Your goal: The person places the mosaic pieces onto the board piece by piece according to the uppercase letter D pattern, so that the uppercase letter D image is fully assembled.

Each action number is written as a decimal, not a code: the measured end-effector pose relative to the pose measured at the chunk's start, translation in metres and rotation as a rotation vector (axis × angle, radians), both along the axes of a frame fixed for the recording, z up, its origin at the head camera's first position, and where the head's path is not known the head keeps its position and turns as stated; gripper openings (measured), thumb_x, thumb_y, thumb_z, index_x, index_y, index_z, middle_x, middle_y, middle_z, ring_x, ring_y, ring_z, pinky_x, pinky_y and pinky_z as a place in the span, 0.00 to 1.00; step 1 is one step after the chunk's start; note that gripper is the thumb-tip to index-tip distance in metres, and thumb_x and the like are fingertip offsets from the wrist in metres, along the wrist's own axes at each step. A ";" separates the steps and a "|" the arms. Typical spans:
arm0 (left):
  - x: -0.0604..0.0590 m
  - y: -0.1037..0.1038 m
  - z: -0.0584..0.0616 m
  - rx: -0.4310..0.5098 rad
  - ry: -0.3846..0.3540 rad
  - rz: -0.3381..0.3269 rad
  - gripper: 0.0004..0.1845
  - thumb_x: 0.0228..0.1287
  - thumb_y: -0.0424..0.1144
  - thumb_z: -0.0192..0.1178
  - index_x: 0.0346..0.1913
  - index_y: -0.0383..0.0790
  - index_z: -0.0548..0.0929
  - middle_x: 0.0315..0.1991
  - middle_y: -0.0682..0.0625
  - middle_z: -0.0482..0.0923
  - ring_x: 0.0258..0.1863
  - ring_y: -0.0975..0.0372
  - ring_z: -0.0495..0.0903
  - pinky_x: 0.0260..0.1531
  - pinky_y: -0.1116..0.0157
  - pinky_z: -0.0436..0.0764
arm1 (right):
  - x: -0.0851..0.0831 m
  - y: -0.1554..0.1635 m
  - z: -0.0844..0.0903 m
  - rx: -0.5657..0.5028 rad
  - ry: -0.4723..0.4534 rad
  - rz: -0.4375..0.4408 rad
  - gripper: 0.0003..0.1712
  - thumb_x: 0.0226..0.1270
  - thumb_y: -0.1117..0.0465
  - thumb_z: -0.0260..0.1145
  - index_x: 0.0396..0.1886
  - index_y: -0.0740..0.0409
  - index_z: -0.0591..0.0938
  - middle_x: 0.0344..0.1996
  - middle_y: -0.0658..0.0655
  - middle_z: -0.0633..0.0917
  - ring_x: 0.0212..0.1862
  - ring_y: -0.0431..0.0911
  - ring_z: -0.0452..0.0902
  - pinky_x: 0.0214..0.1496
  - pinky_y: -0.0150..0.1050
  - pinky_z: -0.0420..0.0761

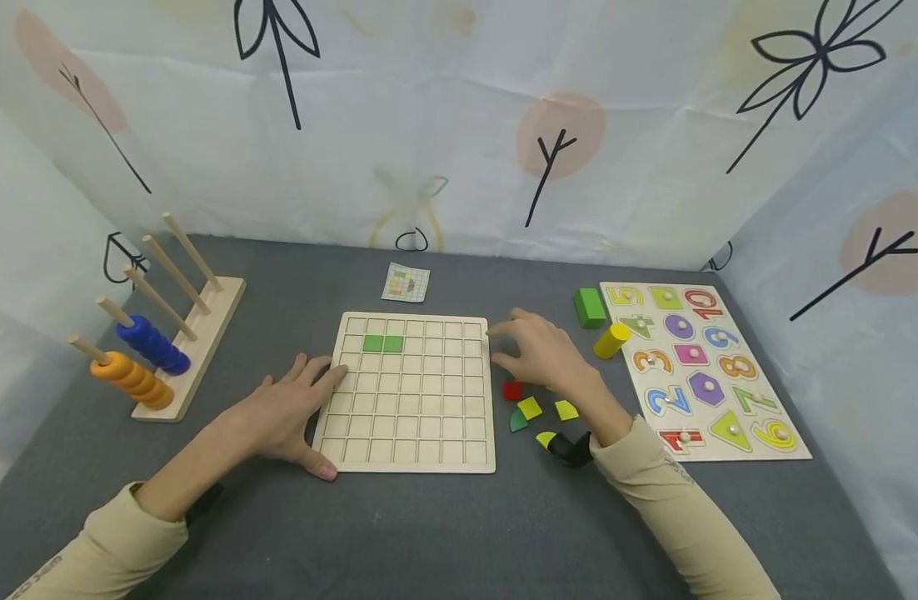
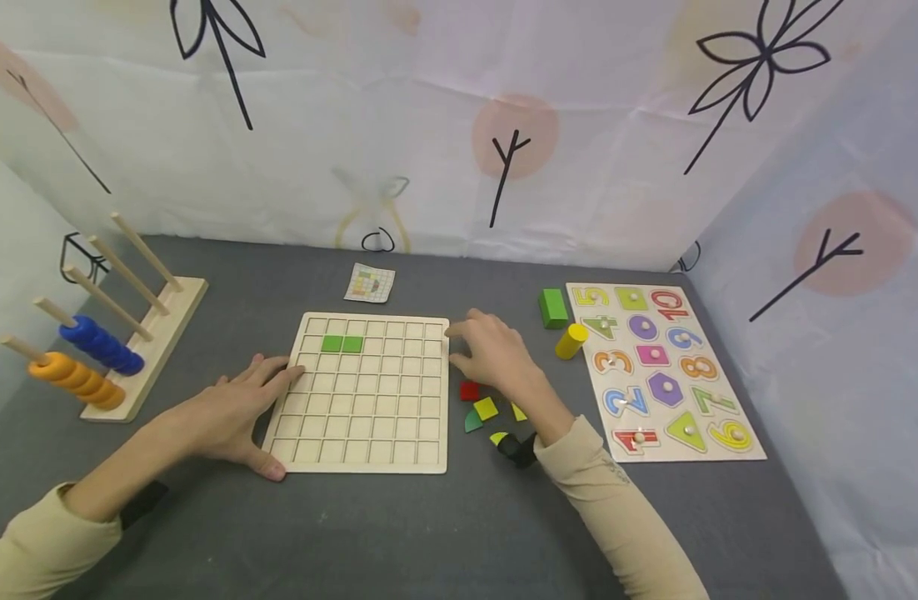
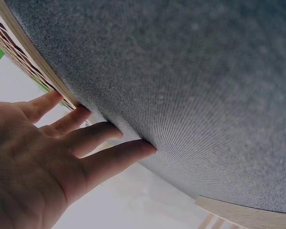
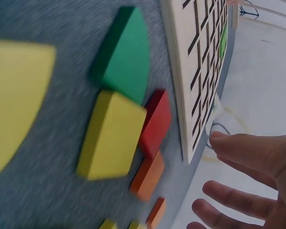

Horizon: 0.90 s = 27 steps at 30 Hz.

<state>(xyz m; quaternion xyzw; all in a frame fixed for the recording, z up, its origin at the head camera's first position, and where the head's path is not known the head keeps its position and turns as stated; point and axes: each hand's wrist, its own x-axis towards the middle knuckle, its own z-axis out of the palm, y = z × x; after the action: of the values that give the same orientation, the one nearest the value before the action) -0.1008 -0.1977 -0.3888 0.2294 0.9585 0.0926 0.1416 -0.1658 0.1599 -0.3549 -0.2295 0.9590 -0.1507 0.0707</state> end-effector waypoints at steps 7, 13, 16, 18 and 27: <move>0.001 0.000 0.001 0.016 -0.001 -0.014 0.74 0.26 0.77 0.76 0.76 0.35 0.62 0.75 0.29 0.60 0.73 0.23 0.56 0.51 0.21 0.69 | 0.001 0.019 0.000 0.020 -0.039 -0.050 0.24 0.68 0.58 0.72 0.63 0.54 0.84 0.48 0.61 0.82 0.37 0.48 0.74 0.28 0.35 0.67; 0.001 -0.001 0.002 0.020 -0.004 -0.007 0.74 0.26 0.76 0.77 0.76 0.35 0.61 0.75 0.29 0.60 0.73 0.23 0.56 0.52 0.21 0.68 | 0.000 0.037 -0.006 0.055 -0.040 -0.074 0.25 0.67 0.57 0.72 0.62 0.58 0.84 0.47 0.62 0.83 0.36 0.48 0.75 0.34 0.38 0.74; 0.001 -0.002 0.002 0.020 -0.003 -0.008 0.74 0.26 0.76 0.77 0.76 0.35 0.61 0.75 0.29 0.60 0.73 0.23 0.56 0.52 0.21 0.68 | 0.000 0.044 -0.010 0.046 -0.031 -0.073 0.24 0.67 0.58 0.72 0.61 0.59 0.84 0.52 0.62 0.84 0.44 0.52 0.80 0.43 0.45 0.81; 0.002 -0.001 0.002 0.020 -0.007 -0.007 0.74 0.26 0.76 0.77 0.76 0.35 0.61 0.75 0.29 0.60 0.73 0.23 0.56 0.52 0.21 0.68 | 0.000 0.048 -0.012 0.037 -0.024 -0.069 0.23 0.67 0.59 0.72 0.60 0.60 0.85 0.53 0.63 0.85 0.49 0.54 0.81 0.47 0.49 0.83; 0.002 0.001 0.003 0.006 -0.008 -0.012 0.74 0.25 0.77 0.76 0.76 0.37 0.61 0.75 0.29 0.60 0.73 0.23 0.56 0.51 0.21 0.69 | 0.000 0.059 -0.017 0.027 -0.020 -0.063 0.22 0.66 0.60 0.73 0.58 0.62 0.85 0.53 0.64 0.85 0.45 0.53 0.81 0.44 0.47 0.82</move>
<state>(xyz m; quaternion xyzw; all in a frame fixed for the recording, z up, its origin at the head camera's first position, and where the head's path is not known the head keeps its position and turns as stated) -0.0993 -0.1969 -0.3854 0.2351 0.9563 0.0954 0.1453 -0.1654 0.2188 -0.3719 -0.1968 0.9669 -0.1421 0.0788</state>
